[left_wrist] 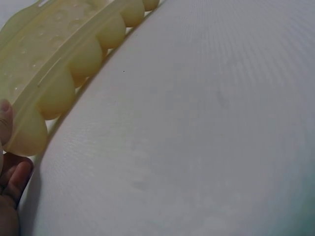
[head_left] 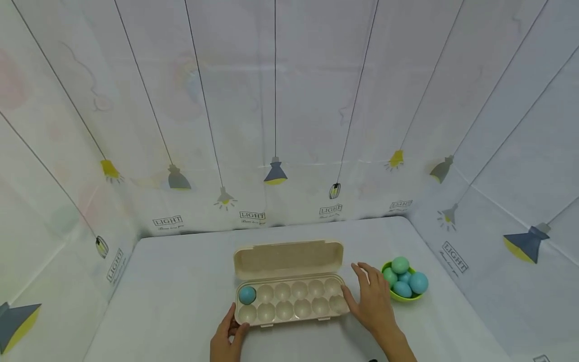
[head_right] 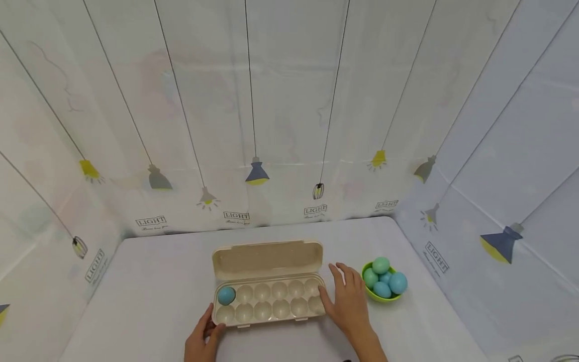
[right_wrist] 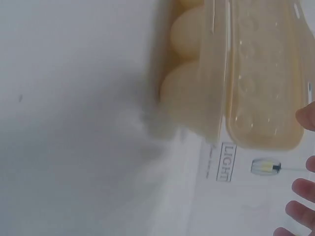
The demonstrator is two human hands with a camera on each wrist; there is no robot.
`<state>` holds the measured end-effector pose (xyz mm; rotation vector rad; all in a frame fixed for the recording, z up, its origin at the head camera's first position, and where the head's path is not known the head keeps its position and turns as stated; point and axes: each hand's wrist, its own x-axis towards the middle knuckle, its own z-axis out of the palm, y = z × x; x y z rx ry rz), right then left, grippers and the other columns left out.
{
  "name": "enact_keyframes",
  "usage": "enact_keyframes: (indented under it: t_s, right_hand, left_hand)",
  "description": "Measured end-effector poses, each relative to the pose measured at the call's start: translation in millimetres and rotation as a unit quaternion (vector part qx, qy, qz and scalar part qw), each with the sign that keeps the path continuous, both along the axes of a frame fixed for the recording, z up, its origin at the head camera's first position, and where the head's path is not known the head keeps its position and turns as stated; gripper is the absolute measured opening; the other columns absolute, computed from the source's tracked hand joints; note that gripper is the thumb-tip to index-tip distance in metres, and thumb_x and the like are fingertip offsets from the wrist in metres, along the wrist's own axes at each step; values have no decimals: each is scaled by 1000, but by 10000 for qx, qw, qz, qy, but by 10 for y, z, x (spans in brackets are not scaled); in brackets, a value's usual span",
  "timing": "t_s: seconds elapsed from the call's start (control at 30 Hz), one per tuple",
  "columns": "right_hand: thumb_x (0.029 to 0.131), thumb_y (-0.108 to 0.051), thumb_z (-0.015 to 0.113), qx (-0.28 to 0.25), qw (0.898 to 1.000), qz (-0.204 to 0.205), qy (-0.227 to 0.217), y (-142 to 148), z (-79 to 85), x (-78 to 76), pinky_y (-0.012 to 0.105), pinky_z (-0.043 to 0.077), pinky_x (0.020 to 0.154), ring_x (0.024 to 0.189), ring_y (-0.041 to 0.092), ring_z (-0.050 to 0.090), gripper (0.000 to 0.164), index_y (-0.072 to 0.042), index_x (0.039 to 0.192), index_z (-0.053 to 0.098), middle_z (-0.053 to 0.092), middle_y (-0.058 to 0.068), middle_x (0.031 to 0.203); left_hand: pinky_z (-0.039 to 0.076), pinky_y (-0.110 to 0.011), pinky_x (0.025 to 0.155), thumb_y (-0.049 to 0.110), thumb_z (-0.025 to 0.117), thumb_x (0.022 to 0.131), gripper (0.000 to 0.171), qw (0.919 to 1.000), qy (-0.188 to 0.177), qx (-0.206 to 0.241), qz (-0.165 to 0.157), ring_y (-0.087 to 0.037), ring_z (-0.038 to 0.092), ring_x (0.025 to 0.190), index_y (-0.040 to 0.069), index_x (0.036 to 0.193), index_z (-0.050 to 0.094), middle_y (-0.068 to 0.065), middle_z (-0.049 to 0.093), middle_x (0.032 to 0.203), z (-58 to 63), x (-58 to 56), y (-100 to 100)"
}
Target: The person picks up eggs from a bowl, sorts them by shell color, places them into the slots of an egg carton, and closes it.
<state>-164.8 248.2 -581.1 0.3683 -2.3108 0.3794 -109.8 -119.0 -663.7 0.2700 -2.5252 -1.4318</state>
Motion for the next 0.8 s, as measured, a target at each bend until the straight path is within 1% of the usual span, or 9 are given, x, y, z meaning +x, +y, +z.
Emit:
enact_keyframes:
  t_s: [0.07,0.13,0.23,0.37,0.5,0.67,0.8]
  right_hand:
    - [80,-31,74,-18,9999,-101,-22,69,13,-26,56,44,78,108,43,53,58,0,128,62,59,21,125]
    - [78,-28,76,-53,9998,-199,-87,141,26,-44,57,44,79,108,44,52,59,1,127,62,58,23,124]
    - [80,-27,76,-96,9989,-408,-199,257,56,-67,59,44,81,109,45,51,58,2,127,61,58,24,125]
    - [81,-26,77,-154,9968,-734,-279,439,113,-72,58,45,77,108,46,52,57,4,126,61,58,25,125]
    - [80,-22,78,-361,9931,-1028,-443,626,162,-26,58,43,76,107,47,50,57,4,127,59,56,26,127]
    - [81,-22,77,-588,9850,-1463,-703,838,212,59,60,41,75,105,47,46,57,4,128,57,53,27,128]
    - [84,-23,75,-699,9761,-1824,-947,983,240,114,62,40,76,105,48,46,57,5,130,56,52,28,128]
  left_hand:
    - [52,-19,72,38,73,92,65,10000,-8,36,-12,4,57,77,8,145,52,1,67,99,17,-16,-4]
    - [52,-18,73,38,73,92,65,10000,-30,50,0,4,57,78,9,146,51,1,67,100,25,-28,-8]
    - [52,-18,73,38,73,92,65,10000,-21,58,29,4,57,78,9,146,51,1,67,100,37,-43,-11]
    - [52,-18,74,38,73,92,65,9999,-60,124,31,3,58,79,10,147,50,1,67,100,60,-58,-12]
    - [52,-19,74,35,74,92,65,9997,-198,119,20,3,58,78,10,147,50,1,68,100,100,-42,-9]
    - [52,-19,74,32,74,92,64,9992,-387,57,-27,1,58,78,7,146,50,-1,68,100,126,-12,1]
    - [52,-18,73,34,74,92,65,9993,-355,42,-63,2,58,78,7,146,50,-1,69,101,103,-5,9]
